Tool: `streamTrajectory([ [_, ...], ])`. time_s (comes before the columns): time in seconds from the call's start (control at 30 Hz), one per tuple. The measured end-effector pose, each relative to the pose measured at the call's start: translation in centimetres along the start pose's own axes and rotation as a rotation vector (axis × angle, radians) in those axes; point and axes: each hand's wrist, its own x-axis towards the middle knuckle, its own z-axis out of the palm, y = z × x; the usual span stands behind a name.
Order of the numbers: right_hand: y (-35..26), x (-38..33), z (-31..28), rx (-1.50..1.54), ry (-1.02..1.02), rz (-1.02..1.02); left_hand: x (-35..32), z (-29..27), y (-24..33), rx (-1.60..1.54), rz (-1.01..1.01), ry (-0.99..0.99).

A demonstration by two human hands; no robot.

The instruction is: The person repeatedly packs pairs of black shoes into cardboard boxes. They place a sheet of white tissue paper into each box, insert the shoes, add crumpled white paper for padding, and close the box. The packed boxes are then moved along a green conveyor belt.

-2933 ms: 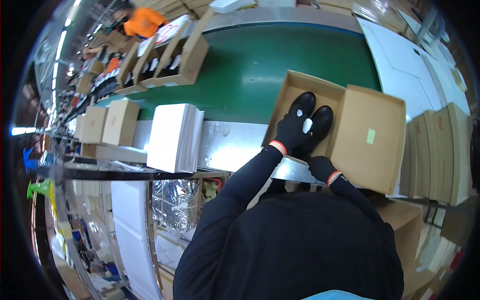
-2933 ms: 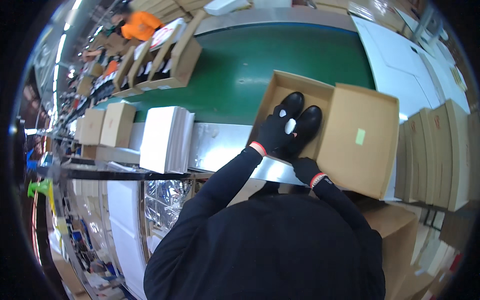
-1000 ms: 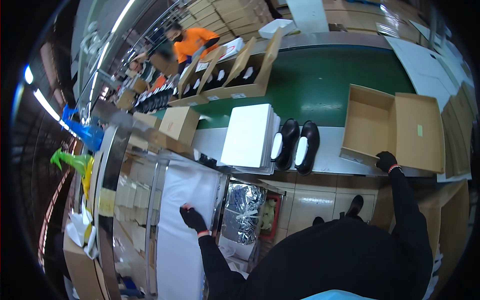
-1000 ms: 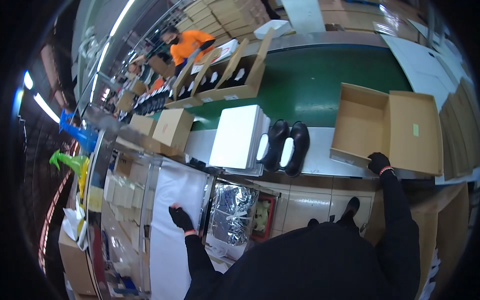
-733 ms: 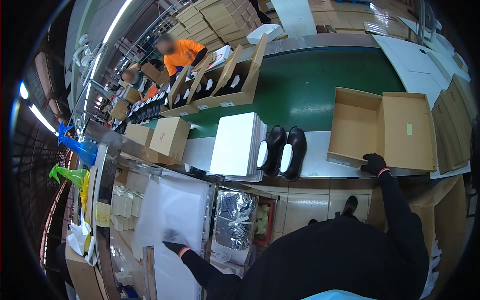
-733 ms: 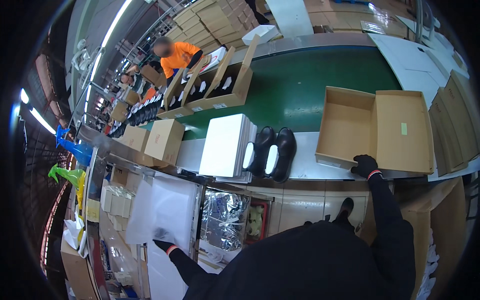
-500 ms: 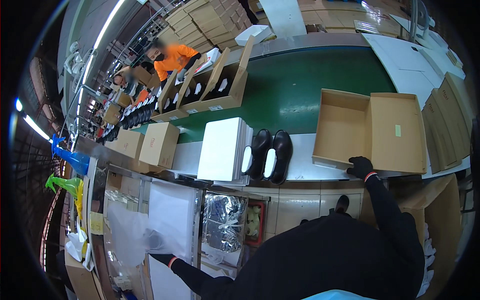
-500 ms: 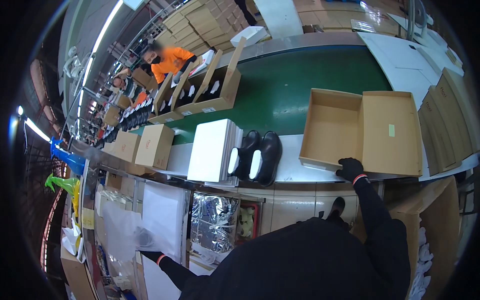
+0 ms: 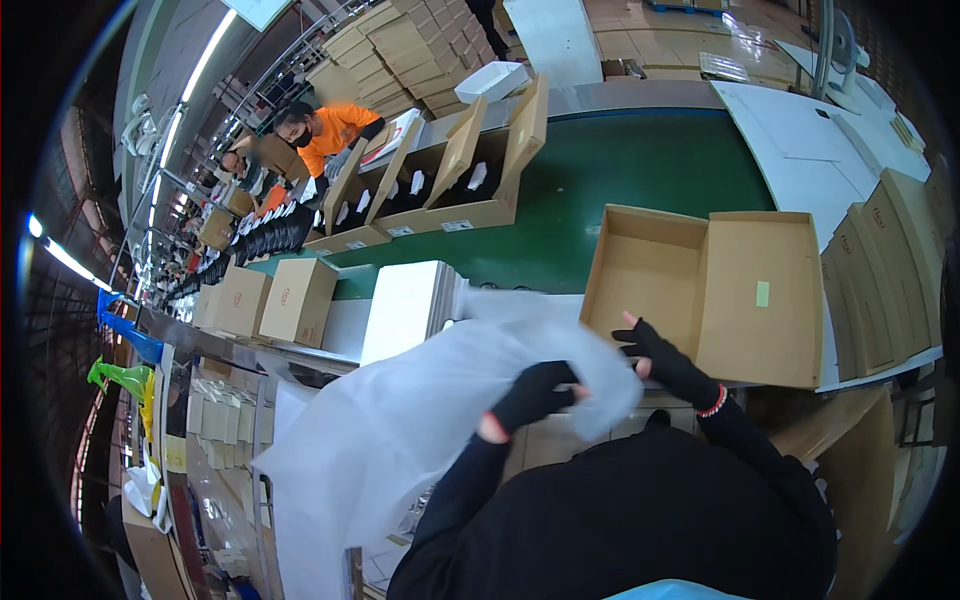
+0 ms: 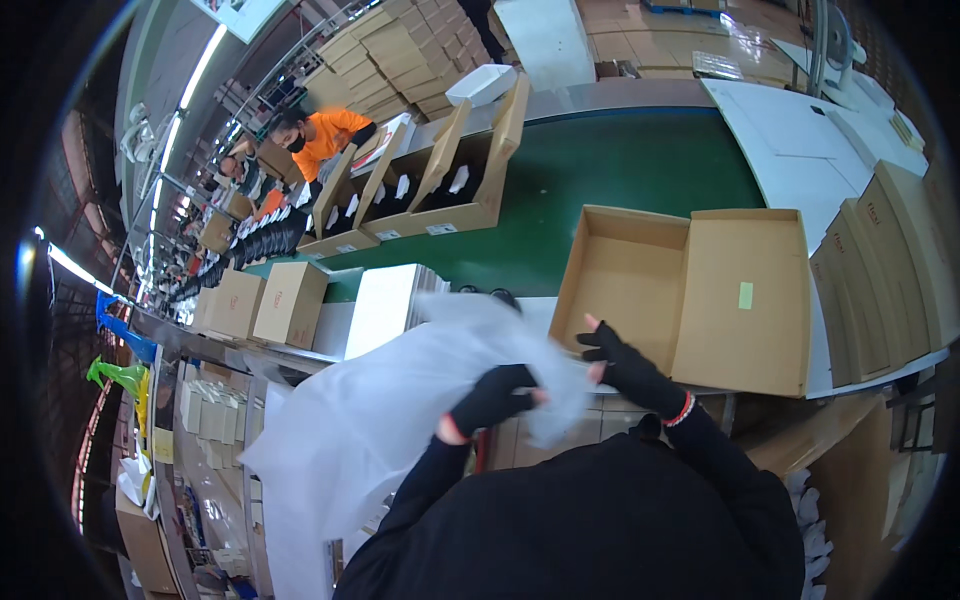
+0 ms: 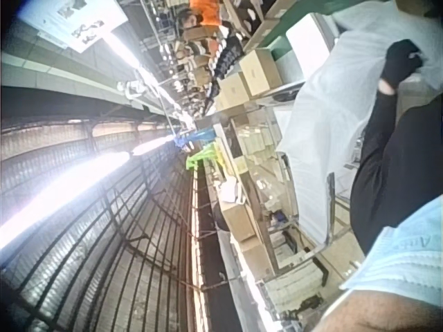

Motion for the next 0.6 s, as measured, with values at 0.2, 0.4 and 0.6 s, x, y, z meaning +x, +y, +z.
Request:
streamTrajectory([
  [0.2,-4.2,-2.7,-2.7,-0.734,0.433,-0.313,9.4,6.5,5.5,0.191,0.322,0.002],
  [0.4,-6.0,-9.4,-20.5,-0.876,1.067,-0.206,11.4,-1.5,3.5,-0.369,0.071,0.004],
  [0.6,-9.0,-19.9,-35.1,-0.922,1.464,-0.236,12.6,-7.4,-8.4,0.398,-0.139,0.265],
])
